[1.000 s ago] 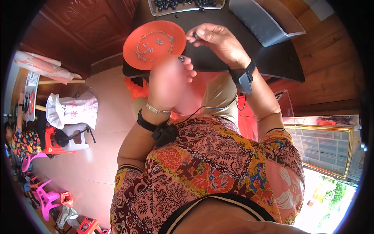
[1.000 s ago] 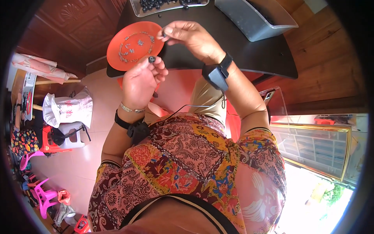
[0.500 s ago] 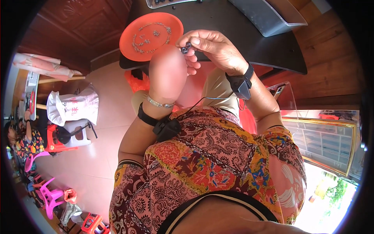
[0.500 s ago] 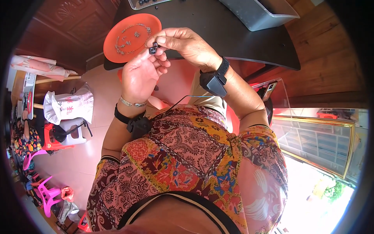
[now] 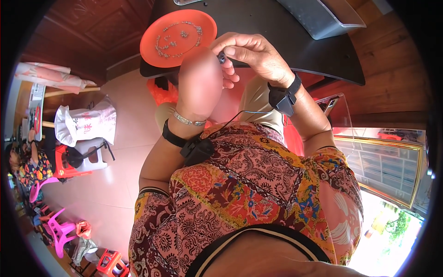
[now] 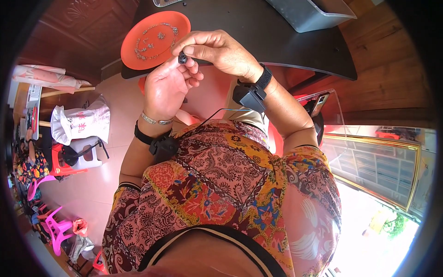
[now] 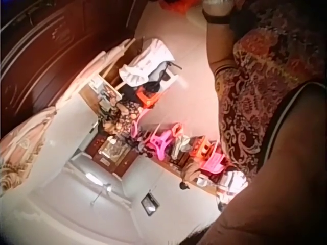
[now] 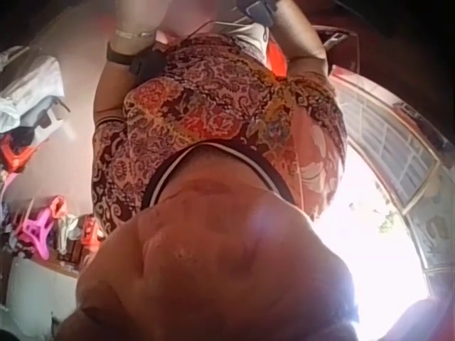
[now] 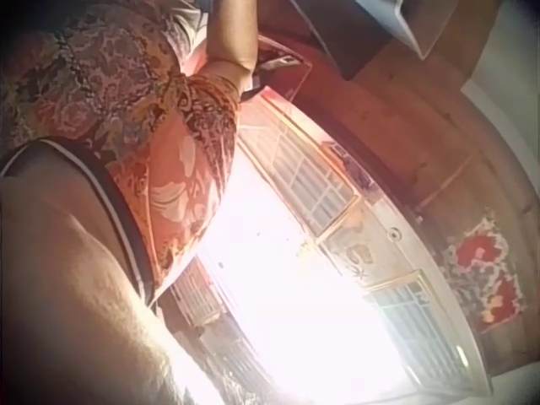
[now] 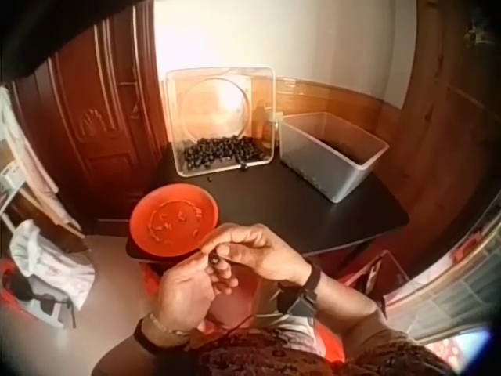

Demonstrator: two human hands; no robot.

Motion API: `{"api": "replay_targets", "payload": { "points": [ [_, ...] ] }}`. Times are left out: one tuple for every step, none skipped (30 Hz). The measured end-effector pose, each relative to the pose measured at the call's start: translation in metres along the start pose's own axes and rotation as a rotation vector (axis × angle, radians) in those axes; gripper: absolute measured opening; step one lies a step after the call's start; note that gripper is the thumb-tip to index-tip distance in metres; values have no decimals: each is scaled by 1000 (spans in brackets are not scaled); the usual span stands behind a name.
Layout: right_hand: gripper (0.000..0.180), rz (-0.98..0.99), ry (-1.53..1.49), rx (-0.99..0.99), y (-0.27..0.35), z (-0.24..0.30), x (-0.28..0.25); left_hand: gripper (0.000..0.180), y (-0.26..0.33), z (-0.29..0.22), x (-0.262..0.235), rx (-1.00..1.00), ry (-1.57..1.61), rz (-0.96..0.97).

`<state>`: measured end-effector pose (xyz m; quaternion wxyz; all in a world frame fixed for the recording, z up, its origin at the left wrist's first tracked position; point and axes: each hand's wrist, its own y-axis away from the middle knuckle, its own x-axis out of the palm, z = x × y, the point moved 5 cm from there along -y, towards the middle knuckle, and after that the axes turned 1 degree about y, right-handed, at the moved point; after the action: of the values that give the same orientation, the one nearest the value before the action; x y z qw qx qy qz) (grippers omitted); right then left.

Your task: Sorting and inspecting small black plastic components, placing selected items onto a red plate.

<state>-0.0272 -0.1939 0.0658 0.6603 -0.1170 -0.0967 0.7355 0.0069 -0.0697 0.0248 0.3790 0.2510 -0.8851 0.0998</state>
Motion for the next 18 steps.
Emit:
{"api": "replay_targets", "payload": {
  "points": [
    [20,3,32,-40,0,1,0,29,0,1,-1,-1,1,-2],
    [20,2,30,-39,0,2,0,30,0,1,-1,1,-4,6],
    [19,10,-3,0,1,1,0,30,1,1,-2,4,-9,13],
    [18,17,-36,39,1,-1,1,30,1,1,-2,2,-8,13],
    [18,16,-37,40,1,-2,1,30,1,1,-2,6,-2,5],
    [17,0,-13,21,1,-1,1,30,1,1,-2,10,4,-2],
    [16,-15,12,1,1,-1,0,30,0,2,-2,9,5,-3],
    [16,-14,11,2,1,-2,1,29,0,2,-2,14,10,-26],
    [15,-16,-17,-18,1,-3,1,29,0,2,-2,19,15,-49],
    [15,-18,-45,-39,0,-3,1,29,-1,3,-2,19,15,-50],
    [15,-18,-46,-38,0,-4,1,28,-1,3,-3,15,19,-63],
    [15,-14,-40,-44,0,-4,1,28,-1,4,-4,11,23,-75],
    [15,-9,-34,-51,0,-4,2,28,0,4,-5,10,23,-77],
    [15,-9,-35,-50,0,-4,1,29,0,4,-5,11,4,-48],
    [15,1,-57,-15,1,-6,0,30,0,4,-5,11,-16,-20],
    [15,10,-78,19,1,-8,-1,30,1,4,-6,10,-16,-21],
    [15,9,-80,20,1,-8,-1,30,1,4,-6,17,-48,-29],
    [15,-6,-75,24,0,-9,-2,30,1,4,-7,24,-80,-38]
  ]
}}
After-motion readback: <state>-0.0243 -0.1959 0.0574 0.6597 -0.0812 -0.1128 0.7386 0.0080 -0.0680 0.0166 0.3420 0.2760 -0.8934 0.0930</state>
